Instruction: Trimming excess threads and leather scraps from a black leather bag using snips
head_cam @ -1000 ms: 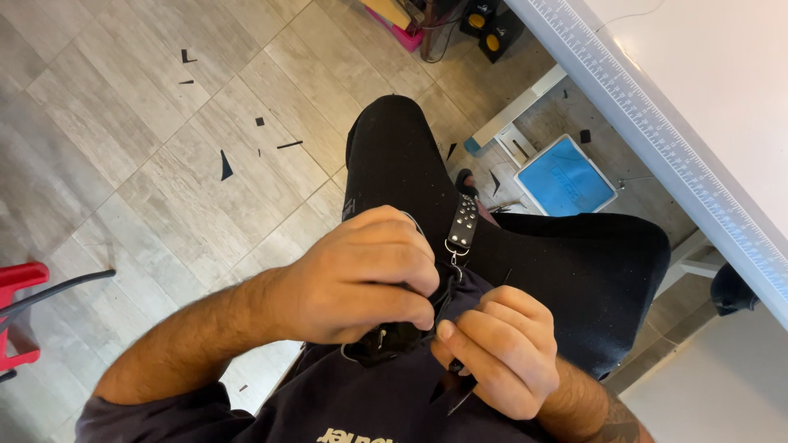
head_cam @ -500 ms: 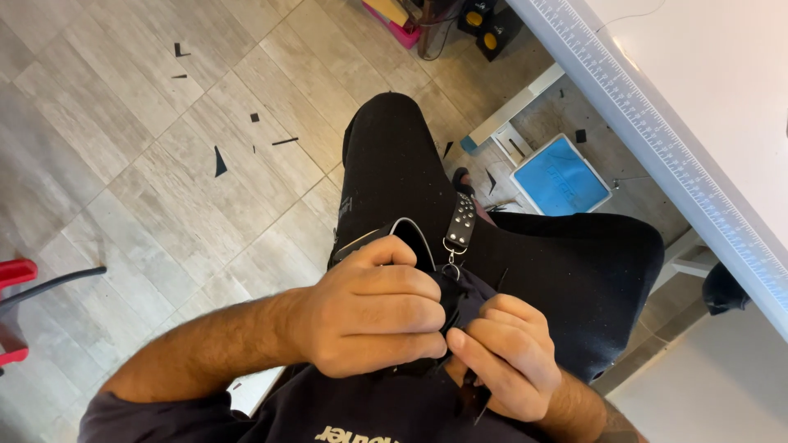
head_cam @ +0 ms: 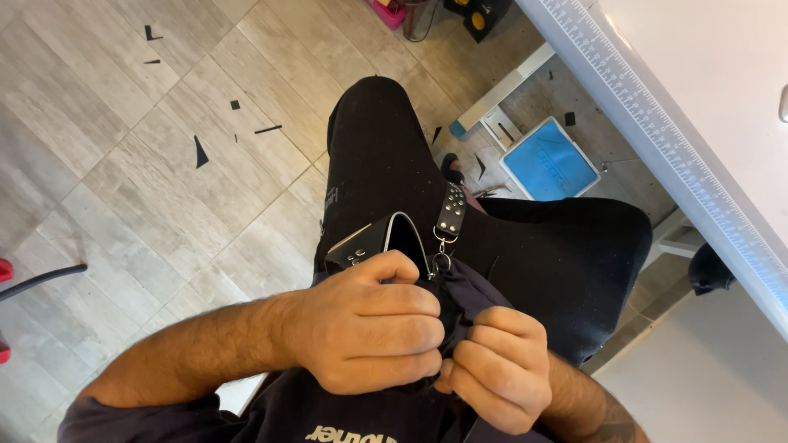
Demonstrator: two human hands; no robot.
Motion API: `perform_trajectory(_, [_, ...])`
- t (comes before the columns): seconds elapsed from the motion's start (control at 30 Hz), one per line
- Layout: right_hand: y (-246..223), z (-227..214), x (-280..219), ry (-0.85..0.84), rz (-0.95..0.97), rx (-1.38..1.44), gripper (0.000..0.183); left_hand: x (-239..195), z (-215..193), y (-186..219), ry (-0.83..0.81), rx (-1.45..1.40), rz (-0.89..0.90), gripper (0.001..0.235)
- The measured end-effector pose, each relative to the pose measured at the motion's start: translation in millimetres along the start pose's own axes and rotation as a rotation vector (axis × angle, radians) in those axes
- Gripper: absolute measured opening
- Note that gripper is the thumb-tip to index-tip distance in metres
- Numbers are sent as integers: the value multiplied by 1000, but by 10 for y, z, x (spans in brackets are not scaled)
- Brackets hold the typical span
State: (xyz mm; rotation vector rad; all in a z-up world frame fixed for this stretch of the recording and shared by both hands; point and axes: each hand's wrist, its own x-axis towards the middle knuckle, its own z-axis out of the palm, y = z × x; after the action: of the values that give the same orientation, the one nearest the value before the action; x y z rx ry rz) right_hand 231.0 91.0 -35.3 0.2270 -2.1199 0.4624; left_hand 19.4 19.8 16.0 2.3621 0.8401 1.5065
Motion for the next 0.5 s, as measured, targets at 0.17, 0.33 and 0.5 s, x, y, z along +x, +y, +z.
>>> perform_trajectory(0.17, [-28,33,-110,24,-46,-47,12,-74,81,0,50,17,-15,24])
perform_trajectory(0.33, [-20,11,-185,-2,-57,-44,10,-101,128,-1,94,-7,-48,25])
perform_trajectory(0.5, [-39,57,-203,65,-23,-41,7,-124,140,9,64,-70,-101,30])
